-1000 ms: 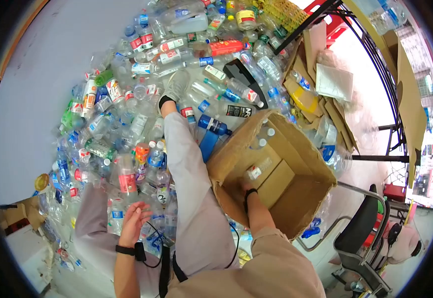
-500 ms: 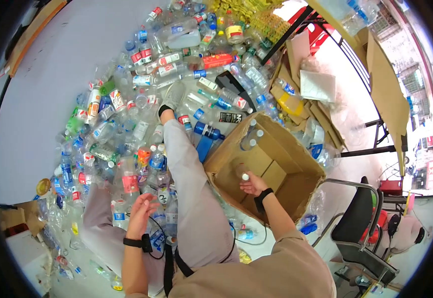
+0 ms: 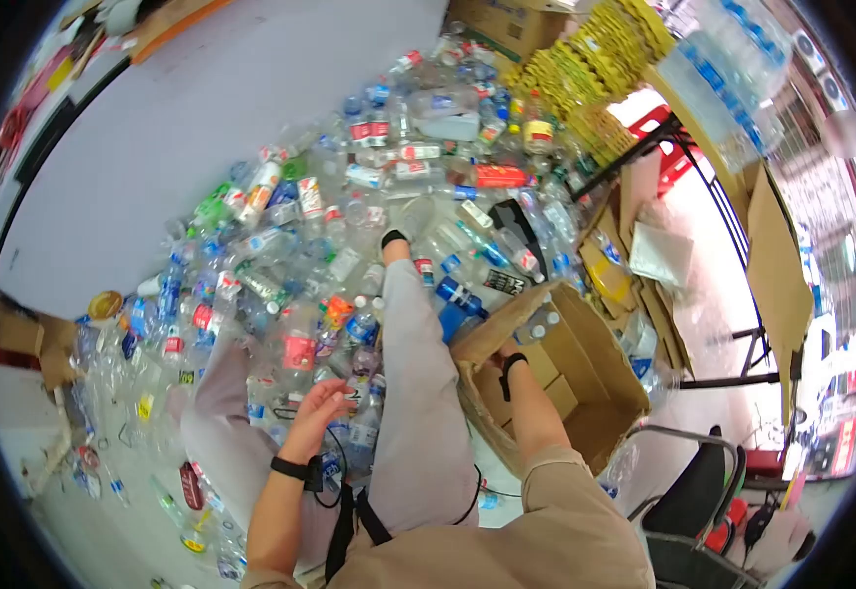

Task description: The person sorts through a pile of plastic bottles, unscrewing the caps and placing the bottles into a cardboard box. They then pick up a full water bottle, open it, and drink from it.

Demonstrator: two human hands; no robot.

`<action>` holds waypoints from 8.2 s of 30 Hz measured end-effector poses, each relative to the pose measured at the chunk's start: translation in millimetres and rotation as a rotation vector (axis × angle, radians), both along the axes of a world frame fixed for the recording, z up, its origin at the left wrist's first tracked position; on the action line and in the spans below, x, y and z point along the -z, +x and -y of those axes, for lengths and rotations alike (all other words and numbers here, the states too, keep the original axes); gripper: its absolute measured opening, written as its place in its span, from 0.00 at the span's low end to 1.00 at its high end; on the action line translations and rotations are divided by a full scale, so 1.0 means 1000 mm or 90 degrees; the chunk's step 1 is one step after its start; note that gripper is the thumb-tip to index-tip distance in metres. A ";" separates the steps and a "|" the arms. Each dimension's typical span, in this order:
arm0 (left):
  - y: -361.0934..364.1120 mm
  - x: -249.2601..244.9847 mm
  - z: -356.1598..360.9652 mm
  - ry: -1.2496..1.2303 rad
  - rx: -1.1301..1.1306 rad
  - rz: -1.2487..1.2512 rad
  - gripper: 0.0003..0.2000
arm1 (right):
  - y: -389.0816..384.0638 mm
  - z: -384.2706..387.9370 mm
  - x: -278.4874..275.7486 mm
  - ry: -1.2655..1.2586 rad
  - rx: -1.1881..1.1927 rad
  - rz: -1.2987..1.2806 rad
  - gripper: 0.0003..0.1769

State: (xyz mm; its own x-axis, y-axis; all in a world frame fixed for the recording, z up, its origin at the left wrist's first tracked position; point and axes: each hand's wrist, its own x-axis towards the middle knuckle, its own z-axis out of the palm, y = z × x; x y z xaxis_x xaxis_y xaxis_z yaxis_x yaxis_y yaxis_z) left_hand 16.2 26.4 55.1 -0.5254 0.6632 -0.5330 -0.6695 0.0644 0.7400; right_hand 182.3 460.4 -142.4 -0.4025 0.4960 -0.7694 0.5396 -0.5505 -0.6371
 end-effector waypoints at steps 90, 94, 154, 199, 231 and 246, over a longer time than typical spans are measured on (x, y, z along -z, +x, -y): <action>-0.004 -0.039 0.008 0.019 0.247 -0.622 0.35 | -0.036 0.255 -0.309 0.535 -0.482 -0.240 0.24; 0.005 -0.039 -0.001 0.031 0.229 -0.640 0.32 | -0.018 0.244 -0.322 0.545 -0.417 -0.239 0.18; -0.023 0.013 0.020 -0.093 -0.224 -0.362 0.09 | -0.097 0.280 -0.129 -0.176 -0.129 -0.162 0.26; 0.012 -0.031 -0.013 -0.043 0.254 -0.749 0.36 | -0.018 0.253 -0.311 0.601 -0.355 -0.265 0.21; 0.016 0.013 -0.019 -0.207 0.233 -0.689 0.31 | 0.013 0.072 -0.053 0.570 -0.336 0.247 0.14; 0.013 0.009 -0.019 -0.187 0.203 -0.731 0.26 | 0.025 0.086 -0.081 0.509 -0.178 0.132 0.30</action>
State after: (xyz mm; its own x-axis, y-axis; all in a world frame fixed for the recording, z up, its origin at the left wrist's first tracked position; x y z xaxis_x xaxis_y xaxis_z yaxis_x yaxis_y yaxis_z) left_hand 29.3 45.2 46.3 -0.6243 0.7810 -0.0183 0.4384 0.3696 0.8193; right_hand 207.0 374.3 -61.3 -0.4809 0.8227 -0.3031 0.7354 0.1902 -0.6503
